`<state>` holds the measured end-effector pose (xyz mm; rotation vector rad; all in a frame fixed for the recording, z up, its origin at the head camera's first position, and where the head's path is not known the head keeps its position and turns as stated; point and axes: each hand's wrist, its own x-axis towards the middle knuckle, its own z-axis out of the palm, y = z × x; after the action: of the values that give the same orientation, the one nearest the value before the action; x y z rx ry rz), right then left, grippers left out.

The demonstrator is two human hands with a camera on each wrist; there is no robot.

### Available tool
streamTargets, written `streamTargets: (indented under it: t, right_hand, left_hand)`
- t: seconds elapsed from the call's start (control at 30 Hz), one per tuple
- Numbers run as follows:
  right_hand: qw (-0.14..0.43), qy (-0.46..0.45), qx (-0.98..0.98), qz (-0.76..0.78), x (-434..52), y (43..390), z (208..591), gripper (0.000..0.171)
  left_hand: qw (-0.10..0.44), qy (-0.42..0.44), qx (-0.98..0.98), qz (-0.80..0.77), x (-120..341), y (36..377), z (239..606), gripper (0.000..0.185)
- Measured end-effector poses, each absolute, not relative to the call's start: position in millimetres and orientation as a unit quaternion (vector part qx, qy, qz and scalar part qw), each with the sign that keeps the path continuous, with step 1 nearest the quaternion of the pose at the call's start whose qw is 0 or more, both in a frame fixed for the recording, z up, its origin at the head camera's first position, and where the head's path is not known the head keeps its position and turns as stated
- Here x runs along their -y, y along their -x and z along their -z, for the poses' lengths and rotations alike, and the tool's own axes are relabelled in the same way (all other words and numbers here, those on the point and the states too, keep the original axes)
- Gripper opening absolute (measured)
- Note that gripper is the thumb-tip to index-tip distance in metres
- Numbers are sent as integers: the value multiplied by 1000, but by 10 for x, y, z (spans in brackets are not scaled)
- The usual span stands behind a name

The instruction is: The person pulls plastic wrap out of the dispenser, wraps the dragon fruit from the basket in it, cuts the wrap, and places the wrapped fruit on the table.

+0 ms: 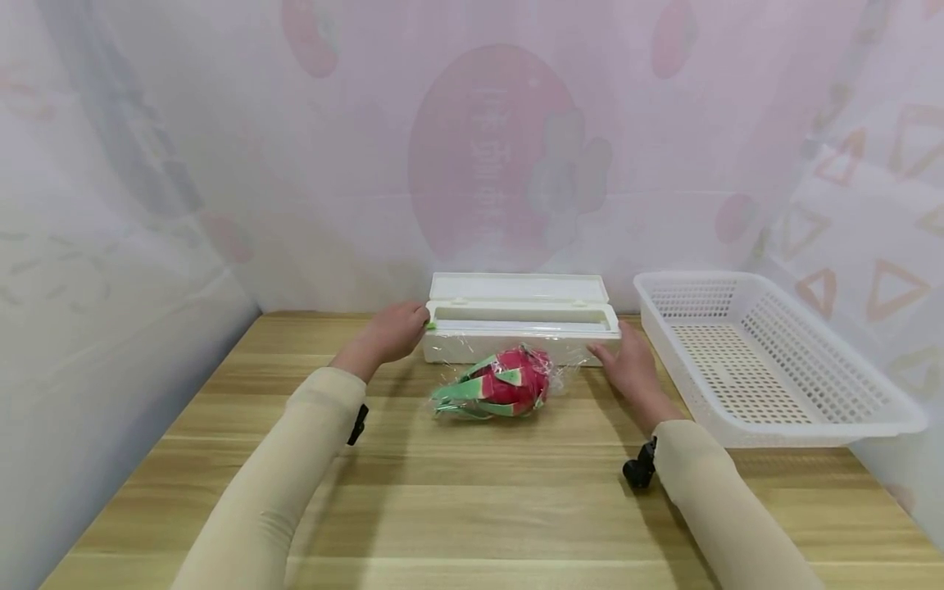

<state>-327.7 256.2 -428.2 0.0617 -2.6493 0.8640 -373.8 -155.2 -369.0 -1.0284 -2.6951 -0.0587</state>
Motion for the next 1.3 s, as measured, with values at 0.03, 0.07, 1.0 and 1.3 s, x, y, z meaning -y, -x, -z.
streamTargets:
  t: [0.03, 0.07, 1.0, 1.3]
  right_hand:
    - [176, -25, 936, -303, -2568, 3276, 4279, 71]
    - [176, -28, 937, -301, -2574, 3275, 4274, 70]
    - [166, -62, 935, -307, -2713, 3182, 4185, 59]
    - [188, -81, 935, -290, -2663, 3114, 4119, 56]
  left_hand:
    - [128, 354, 926, 22, 1552, 3734, 3685, 8]
    - [128, 355, 926, 23, 1552, 3728, 3679, 8]
    - [142, 354, 924, 14, 1621, 3706, 3703, 15]
    - [173, 358, 917, 29, 1689, 3612, 3676, 20]
